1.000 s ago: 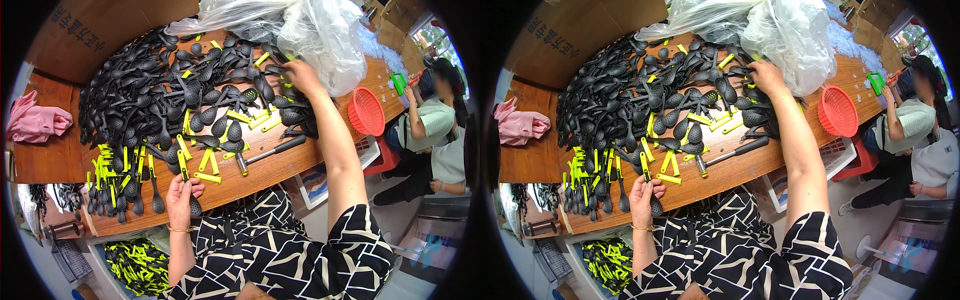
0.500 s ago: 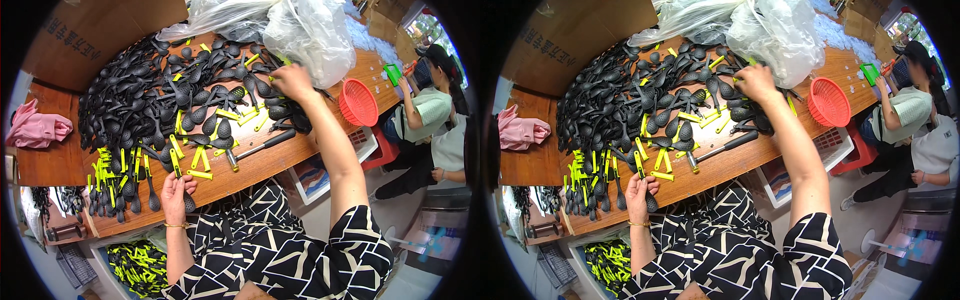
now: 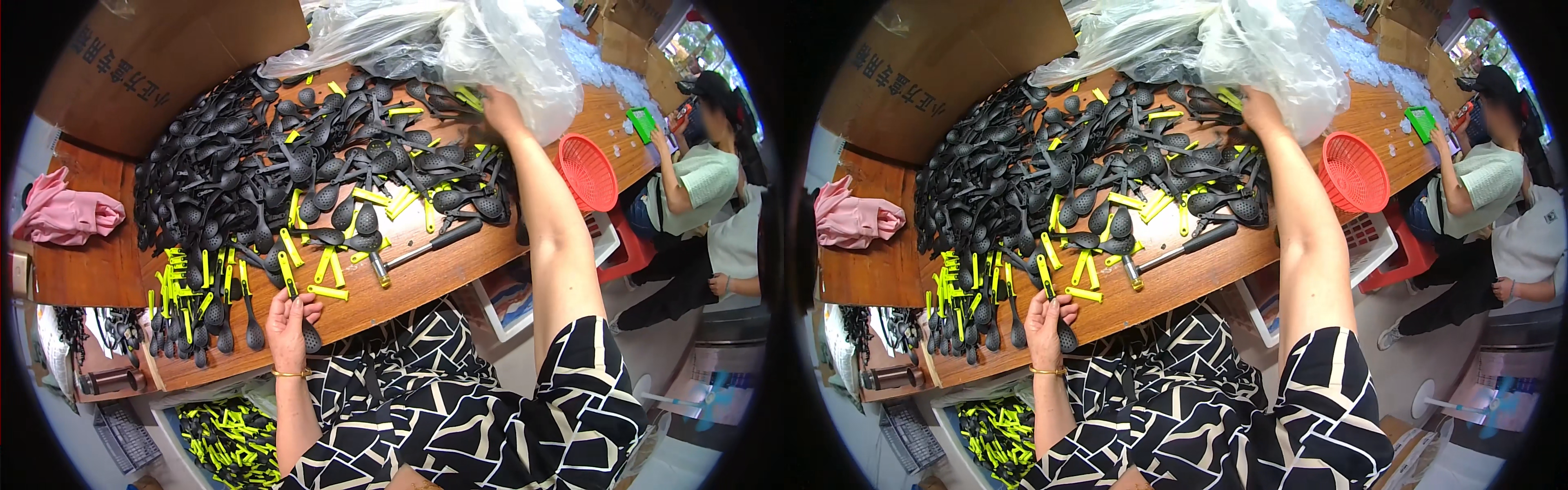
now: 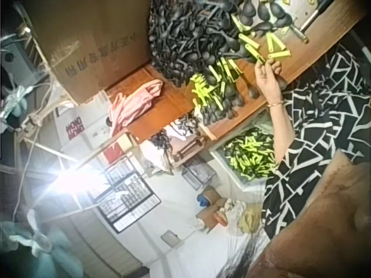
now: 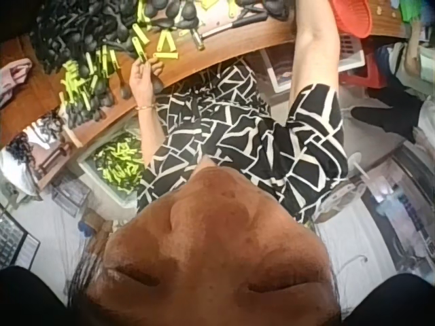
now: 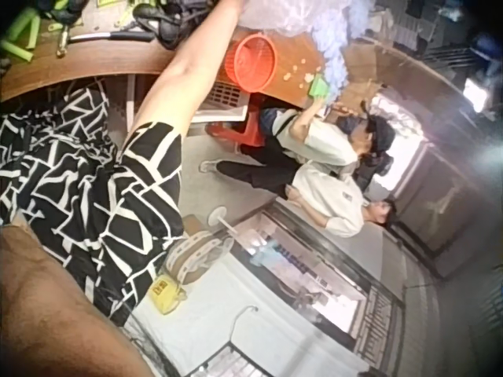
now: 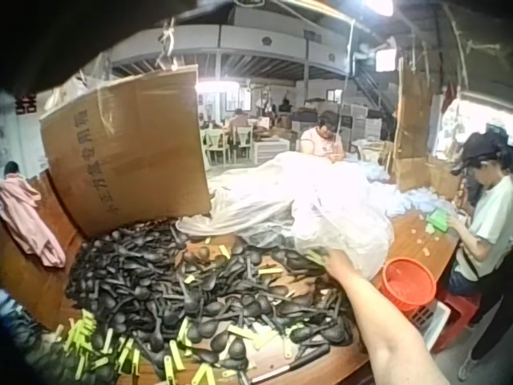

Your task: The person assembles black slotted spoons with neon green handles by inserting the handle into the spoon head and tapping it with a small hammer. They repeatedly pick up parts, align them, and secure them, placing finished spoons on the table.

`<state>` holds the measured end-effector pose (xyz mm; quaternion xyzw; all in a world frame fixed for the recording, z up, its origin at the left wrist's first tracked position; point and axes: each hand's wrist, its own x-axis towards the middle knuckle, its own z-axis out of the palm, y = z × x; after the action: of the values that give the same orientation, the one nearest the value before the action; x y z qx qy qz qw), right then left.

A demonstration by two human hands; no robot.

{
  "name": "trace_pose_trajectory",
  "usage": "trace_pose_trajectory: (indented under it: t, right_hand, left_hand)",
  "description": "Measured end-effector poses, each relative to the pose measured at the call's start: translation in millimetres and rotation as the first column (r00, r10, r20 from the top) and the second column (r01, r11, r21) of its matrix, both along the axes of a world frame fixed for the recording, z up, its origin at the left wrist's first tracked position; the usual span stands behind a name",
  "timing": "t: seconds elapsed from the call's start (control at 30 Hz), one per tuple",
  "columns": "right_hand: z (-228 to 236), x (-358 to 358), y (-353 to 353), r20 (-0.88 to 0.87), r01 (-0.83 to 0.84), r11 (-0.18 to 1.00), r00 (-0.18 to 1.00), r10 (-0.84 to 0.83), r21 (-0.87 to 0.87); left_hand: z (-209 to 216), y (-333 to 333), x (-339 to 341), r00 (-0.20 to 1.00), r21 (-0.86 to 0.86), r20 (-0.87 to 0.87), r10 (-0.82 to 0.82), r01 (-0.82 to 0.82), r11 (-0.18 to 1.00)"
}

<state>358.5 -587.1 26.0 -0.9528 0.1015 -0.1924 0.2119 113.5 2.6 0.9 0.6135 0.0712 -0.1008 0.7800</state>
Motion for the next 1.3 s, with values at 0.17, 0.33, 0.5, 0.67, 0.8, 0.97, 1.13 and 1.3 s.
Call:
trace_pose_trajectory:
  t: [0.17,0.33,0.5,0.67,0.8,0.97,1.13,1.3]
  right_hand:
    - [2,4,-13,-0.086,0.138,0.884,0.990,-0.111,0.446]
    - [18,4,2,-0.332,-0.040,0.998,0.943,0.024,-0.042]
    - [-5,5,26,-0.196,-0.070,0.983,0.980,0.036,-0.169]
    - [11,5,44,-0.271,-0.194,0.798,0.873,0.406,0.570]
    - [29,-19,80,-0.035,-0.433,0.890,0.897,0.441,0.140]
    - [26,-43,126,-0.026,-0.457,0.859,0.886,0.464,-0.232]
    - [14,-47,113,-0.291,-0.298,0.952,0.918,0.267,-0.066]
    - [51,-53,74,0.148,-0.313,0.690,0.946,0.288,0.653]
  left_hand:
    - [4,2,-3,1.000,0.013,-0.004,0.020,-0.019,1.000]
    - [8,2,-4,0.999,0.011,-0.021,0.026,-0.025,1.000]
    - [7,-2,-1,1.000,0.008,-0.016,0.024,-0.024,1.000]
    - [6,0,-2,0.999,0.016,-0.022,0.031,-0.031,0.999]
    - [6,1,-2,1.000,0.006,-0.009,0.020,-0.020,1.000]
    - [3,2,-1,1.000,0.022,-0.009,0.010,-0.010,1.000]
    - [-4,3,0,0.999,0.000,0.047,-0.001,0.001,1.000]
    - [-5,5,1,0.999,-0.008,0.048,0.006,-0.005,1.000]
